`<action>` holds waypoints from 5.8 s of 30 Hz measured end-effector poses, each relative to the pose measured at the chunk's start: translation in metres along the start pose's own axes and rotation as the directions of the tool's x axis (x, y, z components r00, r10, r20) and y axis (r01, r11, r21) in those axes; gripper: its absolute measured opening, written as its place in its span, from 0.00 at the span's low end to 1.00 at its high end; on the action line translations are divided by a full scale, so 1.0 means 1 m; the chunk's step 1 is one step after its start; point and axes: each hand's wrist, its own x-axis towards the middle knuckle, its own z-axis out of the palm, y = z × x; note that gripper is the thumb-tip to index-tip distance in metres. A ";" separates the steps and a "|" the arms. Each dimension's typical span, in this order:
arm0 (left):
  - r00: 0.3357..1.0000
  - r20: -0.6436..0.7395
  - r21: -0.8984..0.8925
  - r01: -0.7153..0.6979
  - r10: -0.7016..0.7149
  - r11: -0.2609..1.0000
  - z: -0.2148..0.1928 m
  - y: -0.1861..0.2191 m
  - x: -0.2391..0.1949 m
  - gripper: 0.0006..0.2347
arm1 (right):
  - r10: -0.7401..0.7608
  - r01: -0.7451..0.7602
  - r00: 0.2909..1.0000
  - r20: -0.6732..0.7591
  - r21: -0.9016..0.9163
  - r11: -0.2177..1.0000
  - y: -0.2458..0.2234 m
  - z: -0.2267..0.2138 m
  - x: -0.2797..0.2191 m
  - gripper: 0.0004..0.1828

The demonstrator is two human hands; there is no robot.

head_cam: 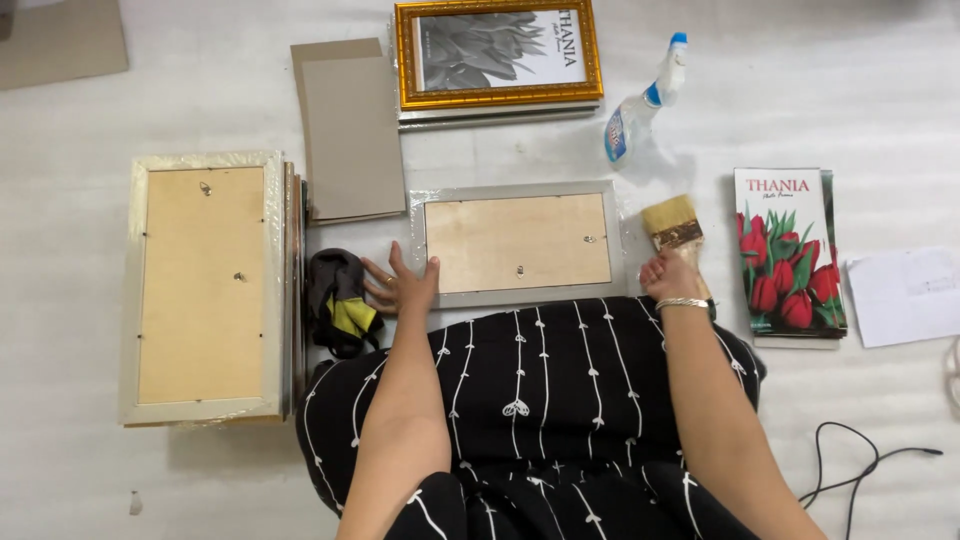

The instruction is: Cleaning the glass and assembling the components of a picture frame with artwork and backing.

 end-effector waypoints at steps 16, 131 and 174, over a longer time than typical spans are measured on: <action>0.757 -0.372 0.355 -0.419 0.537 0.836 0.032 0.002 -0.022 0.25 | -0.720 0.776 0.290 0.631 -0.595 -0.208 0.089 0.052 -0.082 0.31; 0.957 0.286 -0.682 0.244 -0.056 0.689 0.030 -0.037 0.047 0.18 | -0.308 0.532 0.804 0.508 -0.384 0.755 0.034 0.035 -0.059 0.23; 0.996 0.004 0.139 0.083 -0.085 0.987 -0.019 -0.009 0.010 0.34 | -0.649 0.247 0.753 0.113 -0.962 0.119 -0.011 -0.013 -0.019 0.26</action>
